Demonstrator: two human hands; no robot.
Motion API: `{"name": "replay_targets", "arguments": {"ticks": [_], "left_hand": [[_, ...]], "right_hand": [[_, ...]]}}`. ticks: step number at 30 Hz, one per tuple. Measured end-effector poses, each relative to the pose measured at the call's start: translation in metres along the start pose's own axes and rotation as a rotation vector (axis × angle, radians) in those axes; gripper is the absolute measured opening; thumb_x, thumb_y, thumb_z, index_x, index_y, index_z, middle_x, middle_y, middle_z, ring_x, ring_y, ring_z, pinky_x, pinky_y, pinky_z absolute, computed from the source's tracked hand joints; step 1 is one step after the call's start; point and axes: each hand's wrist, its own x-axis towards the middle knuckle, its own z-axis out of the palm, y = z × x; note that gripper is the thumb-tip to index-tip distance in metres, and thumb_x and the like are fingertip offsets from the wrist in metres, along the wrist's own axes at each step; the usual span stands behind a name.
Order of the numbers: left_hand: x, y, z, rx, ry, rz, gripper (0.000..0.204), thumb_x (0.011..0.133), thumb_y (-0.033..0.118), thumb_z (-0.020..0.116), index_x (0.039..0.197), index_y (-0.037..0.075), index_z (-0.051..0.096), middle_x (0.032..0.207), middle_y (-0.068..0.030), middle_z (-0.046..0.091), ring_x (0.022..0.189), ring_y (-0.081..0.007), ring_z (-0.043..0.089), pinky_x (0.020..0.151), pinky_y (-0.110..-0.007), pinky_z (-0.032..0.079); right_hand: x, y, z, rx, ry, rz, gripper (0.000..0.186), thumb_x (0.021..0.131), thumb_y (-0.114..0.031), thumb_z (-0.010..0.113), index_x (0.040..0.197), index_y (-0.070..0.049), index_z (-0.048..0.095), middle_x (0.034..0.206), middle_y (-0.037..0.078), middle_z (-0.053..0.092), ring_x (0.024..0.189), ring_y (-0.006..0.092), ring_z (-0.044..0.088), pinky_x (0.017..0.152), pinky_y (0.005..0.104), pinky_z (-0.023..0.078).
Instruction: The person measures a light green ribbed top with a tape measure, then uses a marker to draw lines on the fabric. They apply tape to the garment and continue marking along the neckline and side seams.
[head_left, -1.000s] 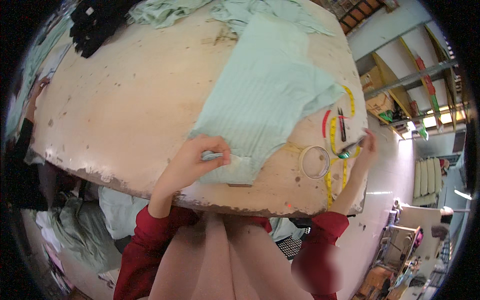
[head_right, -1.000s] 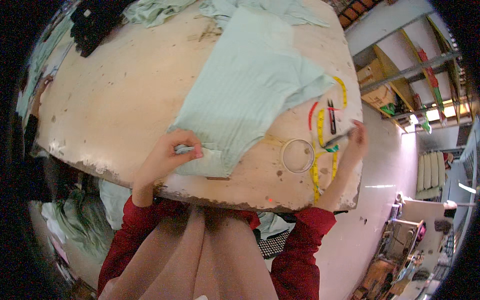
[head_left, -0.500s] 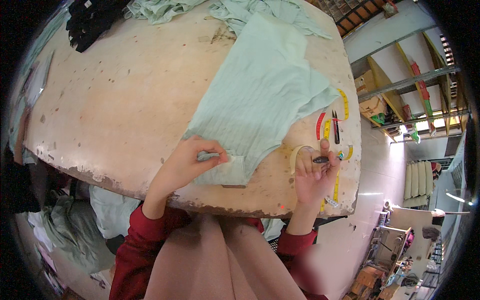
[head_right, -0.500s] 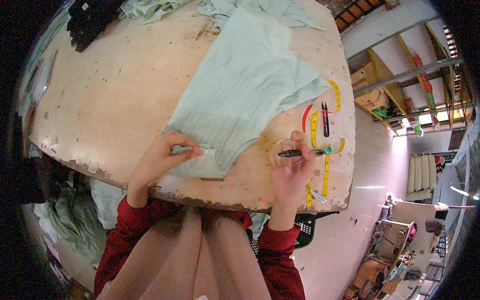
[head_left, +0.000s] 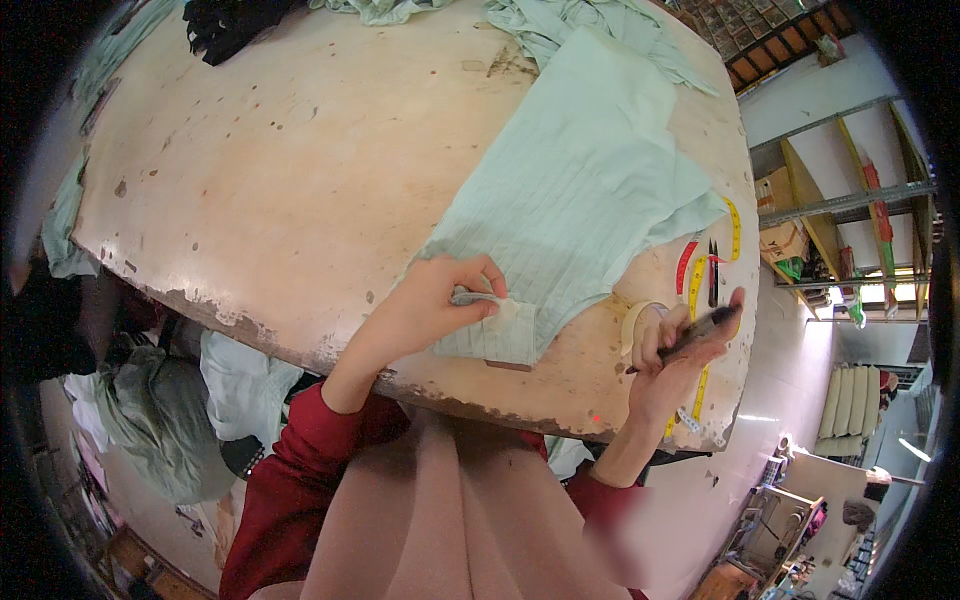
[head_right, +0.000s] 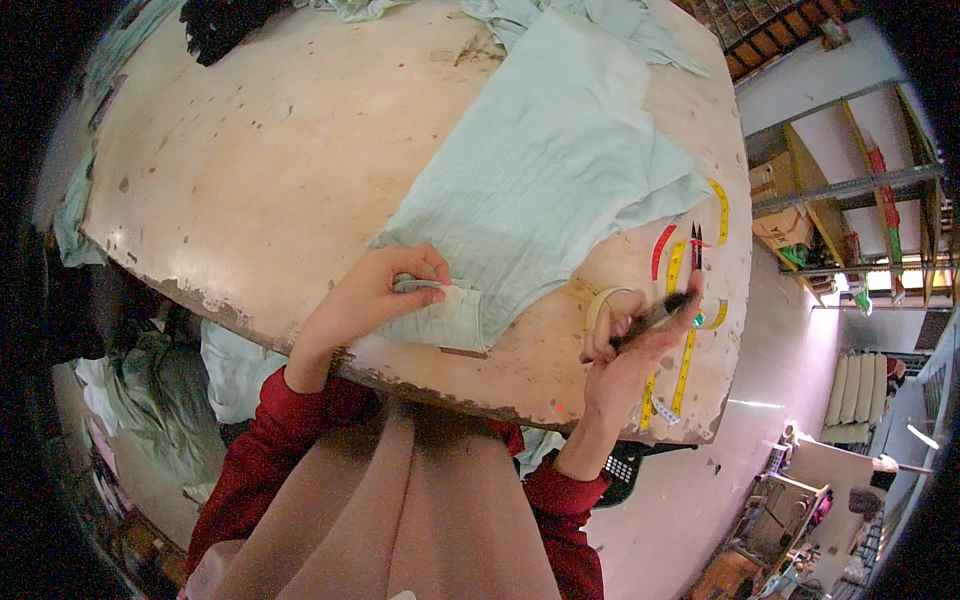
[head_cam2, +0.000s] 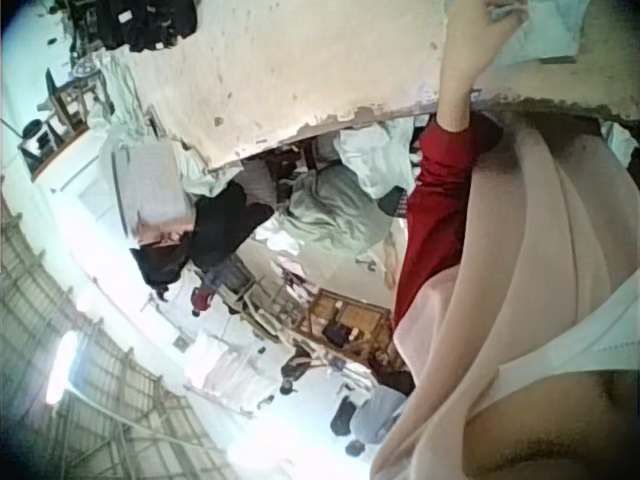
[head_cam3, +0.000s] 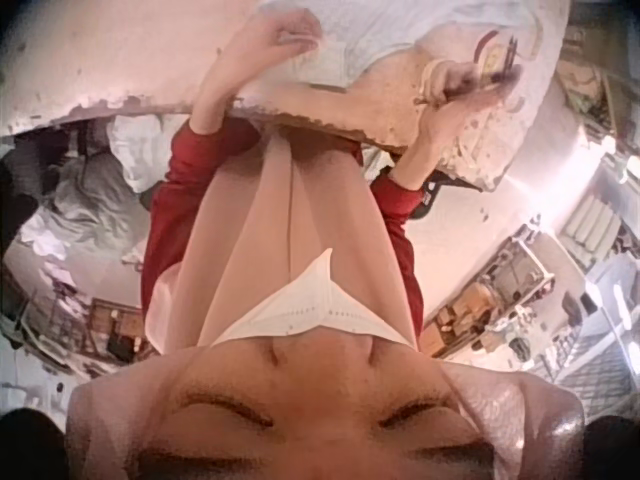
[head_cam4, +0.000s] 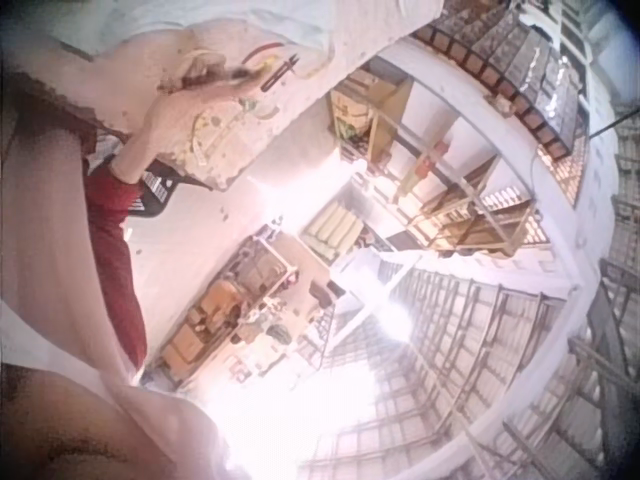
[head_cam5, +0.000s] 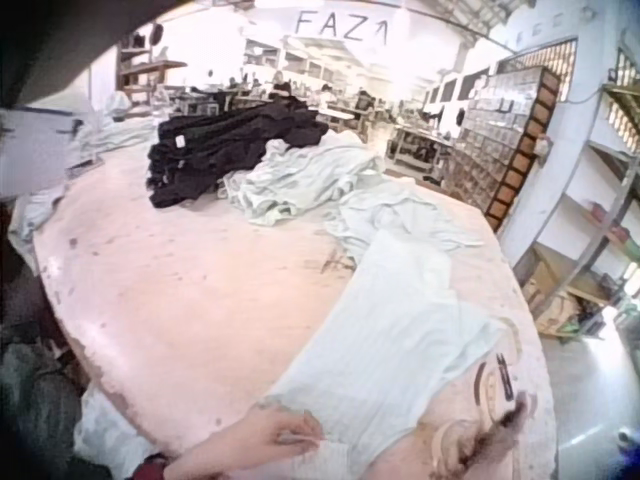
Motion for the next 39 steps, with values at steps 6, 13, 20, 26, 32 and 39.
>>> {"name": "replay_targets", "arguments": {"ticks": [6, 13, 20, 26, 32, 39], "left_hand": [[-0.017, 0.013, 0.003, 0.255, 0.067, 0.088, 0.018, 0.084, 0.013, 0.071, 0.099, 0.011, 0.062, 0.093, 0.0005, 0.072, 0.093, -0.0204, 0.058, 0.096, -0.038, 0.036], [-0.027, 0.026, 0.005, 0.292, 0.162, 0.151, 0.017, 0.08, 0.012, 0.075, 0.095, 0.011, 0.068, 0.095, 0.0028, 0.069, 0.098, -0.0194, 0.056, 0.1, -0.037, 0.032], [-0.029, 0.027, 0.005, 0.404, 0.124, 0.174, 0.025, 0.075, 0.01, 0.077, 0.098, 0.018, 0.077, 0.089, 0.0063, 0.071, 0.096, -0.0192, 0.049, 0.098, -0.038, 0.031], [-0.029, 0.023, 0.007, 0.452, 0.191, 0.237, 0.022, 0.074, 0.012, 0.078, 0.094, 0.02, 0.077, 0.09, 0.0087, 0.071, 0.096, -0.0191, 0.051, 0.096, -0.038, 0.031], [-0.029, 0.021, 0.006, 0.508, 0.213, 0.282, 0.016, 0.074, 0.014, 0.078, 0.088, 0.022, 0.077, 0.089, 0.0112, 0.071, 0.096, -0.0176, 0.052, 0.096, -0.037, 0.031], [-0.028, 0.022, 0.006, 0.466, 0.225, 0.269, 0.011, 0.078, 0.016, 0.076, 0.088, 0.021, 0.076, 0.089, 0.012, 0.072, 0.094, -0.0174, 0.05, 0.1, -0.039, 0.028]], "right_hand": [[0.001, -0.004, -0.01, 0.322, -0.255, -0.146, 0.037, 0.101, -0.049, 0.045, 0.095, -0.012, 0.046, 0.073, -0.001, 0.036, 0.069, 0.0116, 0.032, 0.069, 0.0299, 0.028], [-0.006, -0.017, -0.025, 0.594, -0.429, -0.036, 0.054, 0.098, -0.049, 0.043, 0.057, -0.016, 0.032, 0.051, -0.004, 0.026, 0.053, 0.0115, 0.019, 0.059, 0.031, 0.02], [-0.021, -0.008, 0.004, -0.2, -0.18, -0.055, 0.016, 0.089, -0.022, 0.066, 0.084, -0.007, 0.066, 0.066, -0.001, 0.054, 0.059, 0.0105, 0.043, 0.061, 0.0266, 0.037], [-0.037, 0.004, 0.034, -0.663, -0.606, 0.051, 0.025, 0.082, -0.007, 0.077, 0.107, -0.004, 0.073, 0.084, -0.005, 0.066, 0.059, -0.001, 0.038, 0.054, 0.0171, 0.031], [-0.039, 0.015, 0.038, -0.597, -0.519, 0.11, 0.017, 0.086, -0.011, 0.075, 0.098, 0.0, 0.072, 0.085, 0.004, 0.071, 0.063, 0.0056, 0.051, 0.059, 0.0218, 0.042], [-0.044, 0.012, 0.047, -0.538, -0.477, 0.176, 0.013, 0.085, -0.005, 0.076, 0.095, -0.002, 0.069, 0.065, -0.01, 0.05, 0.056, -0.0017, 0.036, 0.05, 0.0178, 0.023]]}}
